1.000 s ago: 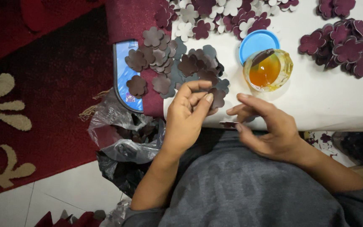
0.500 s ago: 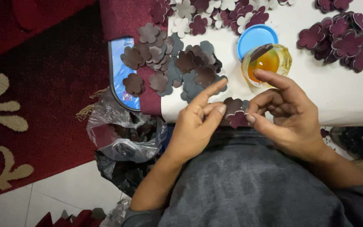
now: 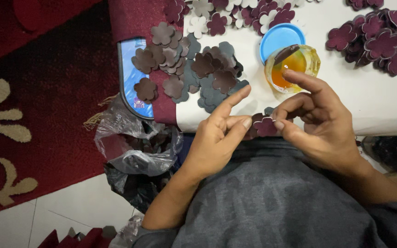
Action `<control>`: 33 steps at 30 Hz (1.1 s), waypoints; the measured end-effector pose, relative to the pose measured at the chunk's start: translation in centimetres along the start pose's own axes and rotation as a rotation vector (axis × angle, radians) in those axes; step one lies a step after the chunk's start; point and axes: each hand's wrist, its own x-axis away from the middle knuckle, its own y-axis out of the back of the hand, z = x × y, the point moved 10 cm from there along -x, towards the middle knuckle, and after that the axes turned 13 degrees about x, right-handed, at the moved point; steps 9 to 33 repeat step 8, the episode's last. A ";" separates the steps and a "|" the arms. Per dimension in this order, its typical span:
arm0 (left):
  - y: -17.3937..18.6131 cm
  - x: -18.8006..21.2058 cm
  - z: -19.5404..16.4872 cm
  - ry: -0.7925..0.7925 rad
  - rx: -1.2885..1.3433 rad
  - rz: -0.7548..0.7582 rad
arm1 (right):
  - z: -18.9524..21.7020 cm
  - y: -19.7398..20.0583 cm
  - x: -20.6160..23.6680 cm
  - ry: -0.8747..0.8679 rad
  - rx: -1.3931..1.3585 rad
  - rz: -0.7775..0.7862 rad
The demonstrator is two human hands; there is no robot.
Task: The person repeatedly picks up small flower-shaped cutouts, applies adhesive from a small container using a finger, and presses two pieces together. The assembled pieces are placed into a growing pile on the table.
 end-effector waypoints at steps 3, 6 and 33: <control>0.3 -0.1 0.5 0.010 0.004 -0.005 | -0.7 0.0 0.0 -0.075 0.004 -0.003; 0.3 -0.1 0.9 0.015 0.079 0.017 | -0.8 -0.2 -0.1 -0.092 -0.032 -0.007; 0.4 -0.1 0.9 0.009 0.060 0.007 | -0.9 -0.2 -0.2 -0.104 -0.024 -0.011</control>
